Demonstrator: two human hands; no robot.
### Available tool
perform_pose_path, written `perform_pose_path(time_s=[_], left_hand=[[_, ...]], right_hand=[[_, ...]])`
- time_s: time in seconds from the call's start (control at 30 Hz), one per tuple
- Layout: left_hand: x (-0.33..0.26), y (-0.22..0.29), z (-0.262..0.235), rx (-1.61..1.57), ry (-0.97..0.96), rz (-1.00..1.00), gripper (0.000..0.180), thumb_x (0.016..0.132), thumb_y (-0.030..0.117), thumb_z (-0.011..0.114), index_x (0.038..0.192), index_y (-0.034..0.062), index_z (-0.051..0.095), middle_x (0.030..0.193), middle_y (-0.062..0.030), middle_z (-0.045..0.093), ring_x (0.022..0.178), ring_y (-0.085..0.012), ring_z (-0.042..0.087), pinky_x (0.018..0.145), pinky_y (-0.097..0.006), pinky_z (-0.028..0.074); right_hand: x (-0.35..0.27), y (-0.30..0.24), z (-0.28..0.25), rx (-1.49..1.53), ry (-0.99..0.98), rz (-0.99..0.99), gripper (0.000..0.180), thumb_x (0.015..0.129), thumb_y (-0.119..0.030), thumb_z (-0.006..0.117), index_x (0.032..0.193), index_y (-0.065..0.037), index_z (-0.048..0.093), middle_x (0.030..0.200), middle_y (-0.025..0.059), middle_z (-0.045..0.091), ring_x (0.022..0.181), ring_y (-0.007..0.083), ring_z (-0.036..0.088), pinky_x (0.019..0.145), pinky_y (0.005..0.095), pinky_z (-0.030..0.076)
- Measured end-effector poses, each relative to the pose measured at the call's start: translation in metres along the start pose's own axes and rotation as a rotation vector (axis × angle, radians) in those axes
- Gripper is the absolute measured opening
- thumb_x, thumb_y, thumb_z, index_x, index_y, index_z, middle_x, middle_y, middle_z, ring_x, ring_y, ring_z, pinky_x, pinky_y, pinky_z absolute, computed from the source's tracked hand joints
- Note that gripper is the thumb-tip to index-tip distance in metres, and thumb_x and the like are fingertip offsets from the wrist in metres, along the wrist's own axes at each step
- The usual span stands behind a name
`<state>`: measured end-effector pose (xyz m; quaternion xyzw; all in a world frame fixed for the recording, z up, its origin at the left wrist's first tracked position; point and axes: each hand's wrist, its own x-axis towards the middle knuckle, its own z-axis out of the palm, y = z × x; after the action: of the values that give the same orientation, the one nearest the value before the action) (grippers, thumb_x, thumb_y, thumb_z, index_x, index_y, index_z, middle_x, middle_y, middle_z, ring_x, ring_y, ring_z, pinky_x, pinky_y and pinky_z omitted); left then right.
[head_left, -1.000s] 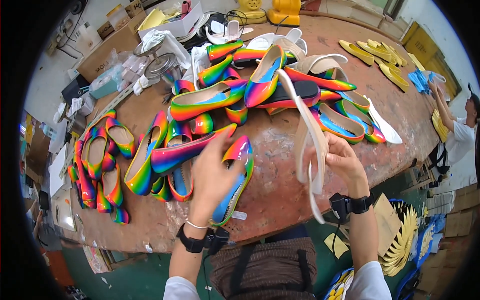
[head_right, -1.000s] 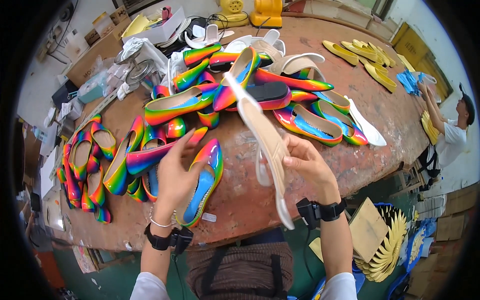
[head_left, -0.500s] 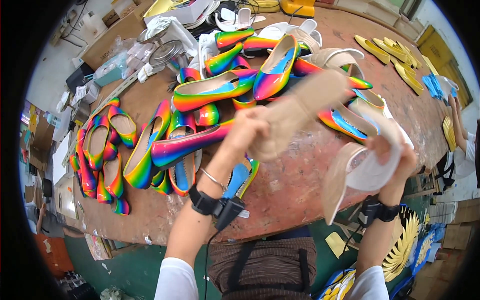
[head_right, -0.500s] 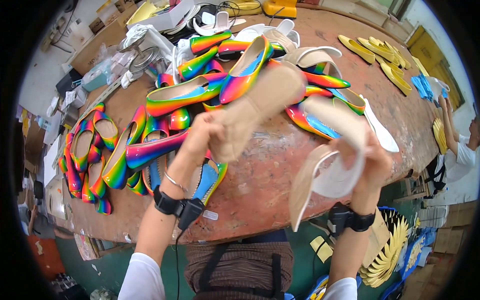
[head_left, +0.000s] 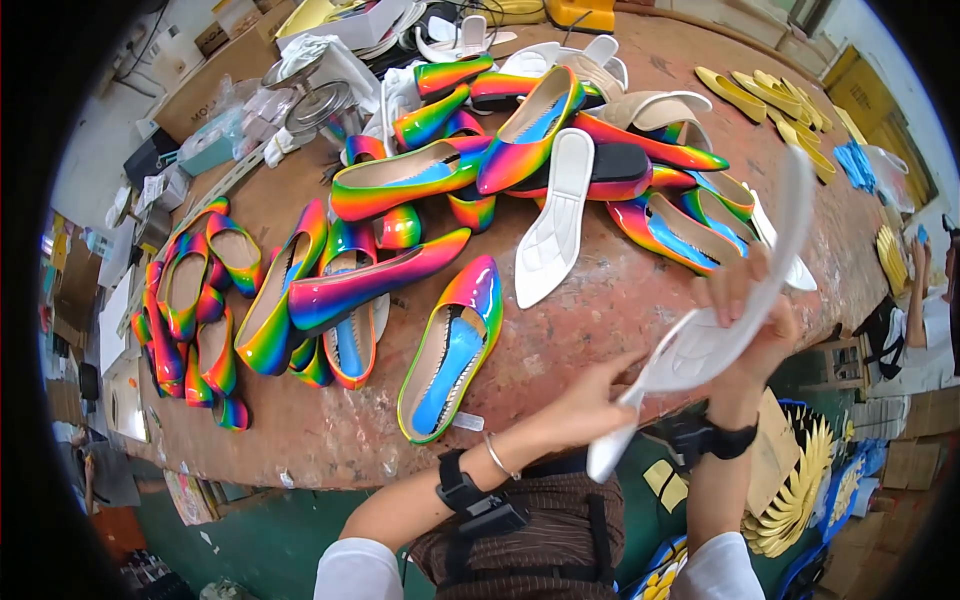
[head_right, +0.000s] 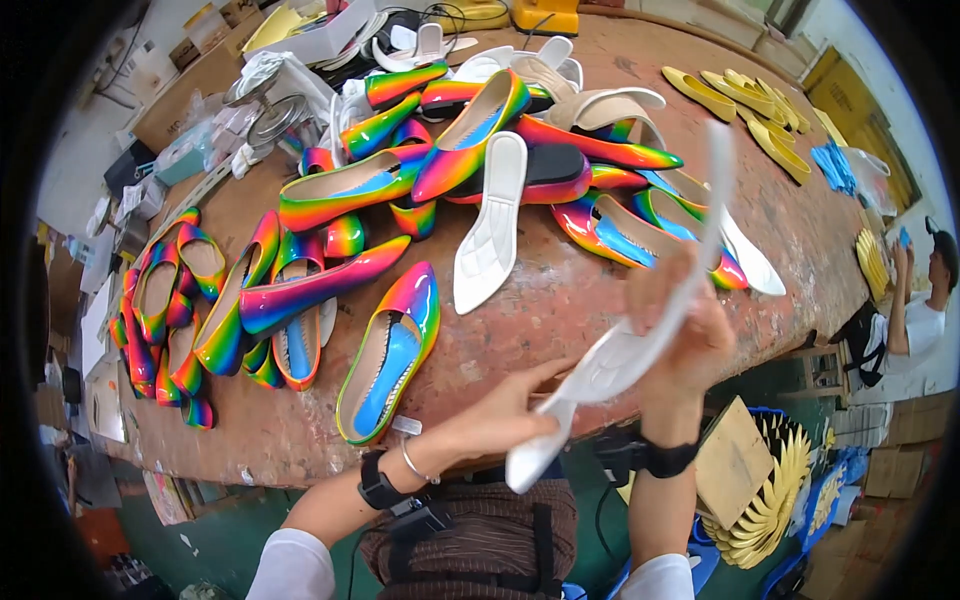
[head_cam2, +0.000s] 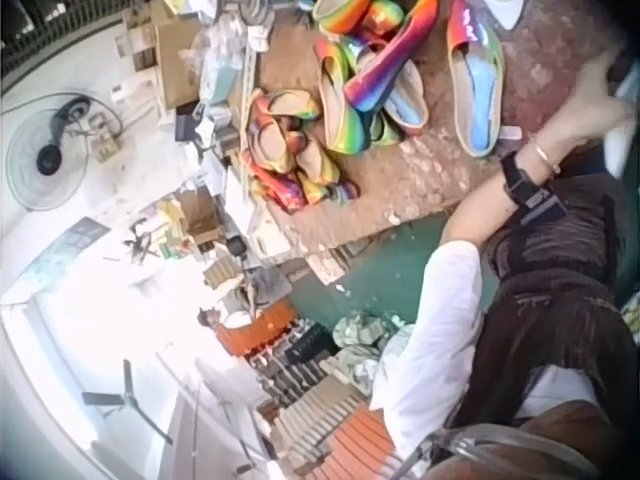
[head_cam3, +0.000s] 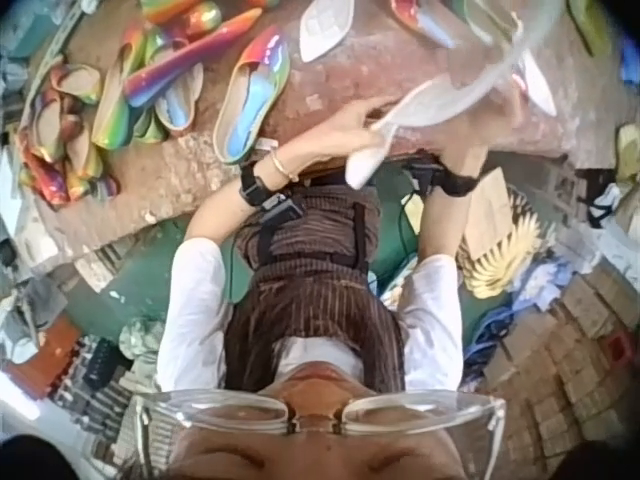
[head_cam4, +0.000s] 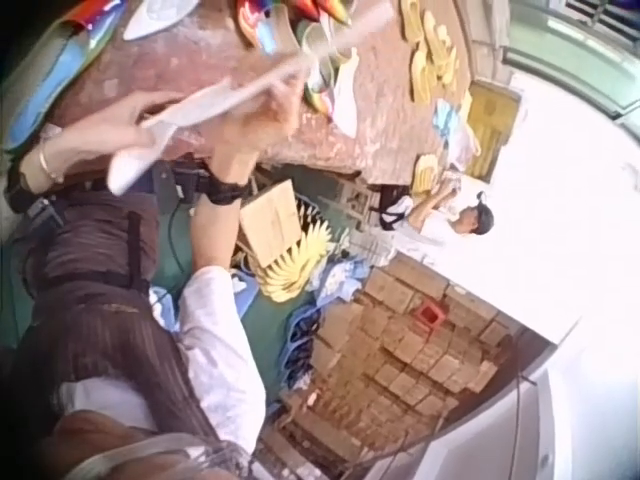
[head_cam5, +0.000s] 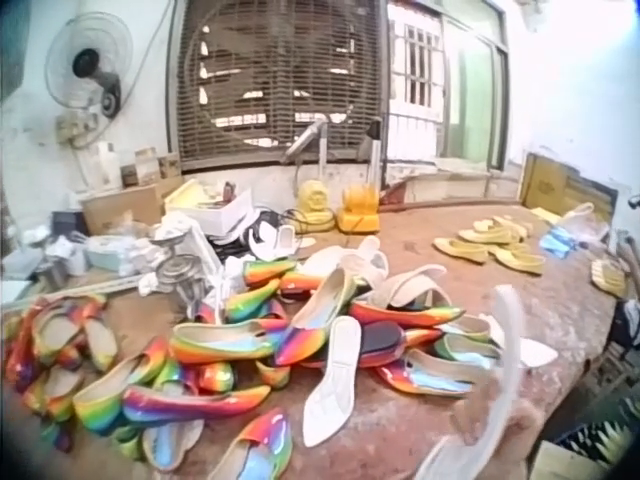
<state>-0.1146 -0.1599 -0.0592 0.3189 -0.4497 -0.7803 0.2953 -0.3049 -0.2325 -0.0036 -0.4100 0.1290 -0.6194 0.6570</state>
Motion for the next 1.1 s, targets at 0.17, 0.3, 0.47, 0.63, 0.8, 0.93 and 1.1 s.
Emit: perform_pose_path(time_s=[0.17,0.3,0.47,0.63,0.8,0.93,1.1], left_hand=[[-0.002,0.005,-0.051,0.0,0.117,-0.02,0.057,0.09,0.003,0.055,0.145,-0.0053,0.042,0.115,-0.0119,0.065,0.093,-0.0181,0.066,0.082,-0.03,0.054],[-0.037,0.037,-0.046,1.027,0.735,0.193,0.078,0.084,0.028,0.076,0.147,-0.001,0.041,0.129,-0.0219,0.058,0.117,-0.0317,0.058,0.097,-0.037,0.046],[-0.129,0.002,-0.017,1.597,1.14,0.309,0.058,0.081,0.036,0.077,0.131,0.0129,0.061,0.149,-0.0264,0.04,0.136,-0.0387,0.041,0.113,-0.05,0.028],[-0.183,-0.065,-0.043,1.336,1.13,0.208,0.032,0.072,0.014,0.084,0.101,0.0074,0.073,0.148,-0.0264,0.044,0.131,-0.04,0.05,0.107,-0.046,0.041],[-0.236,-0.05,-0.058,1.035,0.898,0.223,0.018,0.067,0.002,0.083,0.079,0.0021,0.069,0.141,-0.0262,0.052,0.128,-0.0413,0.055,0.105,-0.044,0.045],[-0.276,-0.067,-0.075,1.149,0.852,0.122,0.024,0.066,0.001,0.081,0.087,0.002,0.069,0.141,-0.0256,0.052,0.128,-0.0415,0.055,0.104,-0.045,0.046],[-0.258,-0.095,-0.081,1.026,0.939,0.259,0.114,0.066,0.029,0.091,0.155,0.011,0.022,0.154,-0.0264,0.033,0.14,-0.041,0.038,0.115,-0.05,0.032]], right_hand=[[-0.026,-0.076,-0.057,0.296,0.269,-0.171,0.015,0.087,-0.01,0.055,0.097,-0.004,0.045,0.08,0.0034,0.043,0.07,0.0154,0.043,0.078,0.0325,0.04],[-0.07,-0.092,-0.068,0.13,0.376,-0.086,0.021,0.086,-0.003,0.05,0.107,0.0,0.045,0.08,0.0044,0.044,0.067,0.0152,0.043,0.073,0.0301,0.04],[-0.116,-0.05,-0.035,-0.089,0.581,0.277,0.036,0.096,-0.022,0.051,0.12,0.005,0.05,0.08,0.0062,0.049,0.063,0.0125,0.042,0.065,0.028,0.038],[-0.117,0.007,0.008,-0.355,0.363,0.412,0.047,0.102,-0.038,0.048,0.124,0.003,0.055,0.084,0.0029,0.052,0.07,0.0108,0.046,0.066,0.0277,0.041],[-0.089,0.021,0.051,-0.739,0.058,0.532,0.049,0.103,-0.033,0.046,0.127,0.007,0.056,0.101,0.0075,0.06,0.086,0.0099,0.053,0.074,0.0266,0.044],[-0.078,0.066,0.094,-1.557,-0.669,0.009,0.045,0.089,-0.021,0.062,0.127,0.003,0.06,0.114,0.0137,0.063,0.096,0.0257,0.057,0.083,0.0385,0.045],[-0.104,0.144,0.118,-1.311,-0.883,-0.008,0.031,0.073,-0.014,0.071,0.103,-0.004,0.072,0.115,0.0082,0.063,0.106,0.0248,0.054,0.091,0.0394,0.042]])
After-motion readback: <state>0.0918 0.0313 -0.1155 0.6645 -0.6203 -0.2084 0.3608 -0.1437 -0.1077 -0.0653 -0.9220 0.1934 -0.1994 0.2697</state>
